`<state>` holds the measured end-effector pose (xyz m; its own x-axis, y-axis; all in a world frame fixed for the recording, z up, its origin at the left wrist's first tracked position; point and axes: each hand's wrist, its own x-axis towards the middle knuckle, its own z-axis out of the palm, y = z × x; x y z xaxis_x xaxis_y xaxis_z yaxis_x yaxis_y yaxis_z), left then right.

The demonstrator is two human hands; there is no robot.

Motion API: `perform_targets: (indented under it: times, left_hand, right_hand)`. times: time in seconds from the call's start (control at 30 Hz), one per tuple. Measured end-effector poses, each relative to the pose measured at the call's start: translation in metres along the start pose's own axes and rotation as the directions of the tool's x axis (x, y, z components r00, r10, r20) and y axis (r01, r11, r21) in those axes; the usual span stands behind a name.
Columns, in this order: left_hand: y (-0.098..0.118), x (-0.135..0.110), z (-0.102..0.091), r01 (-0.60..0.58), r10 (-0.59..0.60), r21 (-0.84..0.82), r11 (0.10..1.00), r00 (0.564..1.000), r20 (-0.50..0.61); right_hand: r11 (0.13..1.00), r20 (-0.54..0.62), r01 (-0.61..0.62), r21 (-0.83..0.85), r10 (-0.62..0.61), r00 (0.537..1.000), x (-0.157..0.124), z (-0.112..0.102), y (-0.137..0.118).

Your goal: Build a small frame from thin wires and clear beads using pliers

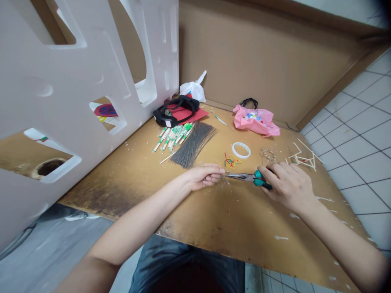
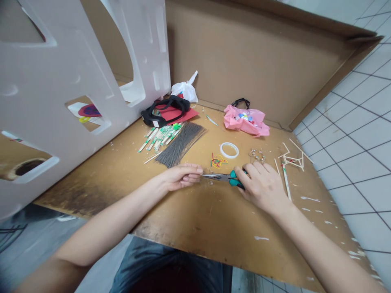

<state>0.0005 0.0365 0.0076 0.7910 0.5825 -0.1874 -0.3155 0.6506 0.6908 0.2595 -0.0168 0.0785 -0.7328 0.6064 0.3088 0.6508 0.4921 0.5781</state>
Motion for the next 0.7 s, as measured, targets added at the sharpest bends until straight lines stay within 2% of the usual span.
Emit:
perform_targets:
  times: [0.27, 0.7]
  left_hand:
    - [0.0003, 0.0004, -0.0009, 0.057, -0.055, -0.067, 0.996, 0.998, 0.027]
    - [0.0014, 0.0010, -0.0037, 0.068, -0.064, -0.076, 0.995, 0.997, 0.049]
  right_hand:
    - [1.000, -0.008, -0.017, 0.022, 0.017, 1.000, 0.0008, -0.0003, -0.0003]
    - [1.000, -0.019, 0.000, -0.011, 0.000, 1.000, -0.0016, 0.0026, 0.0002]
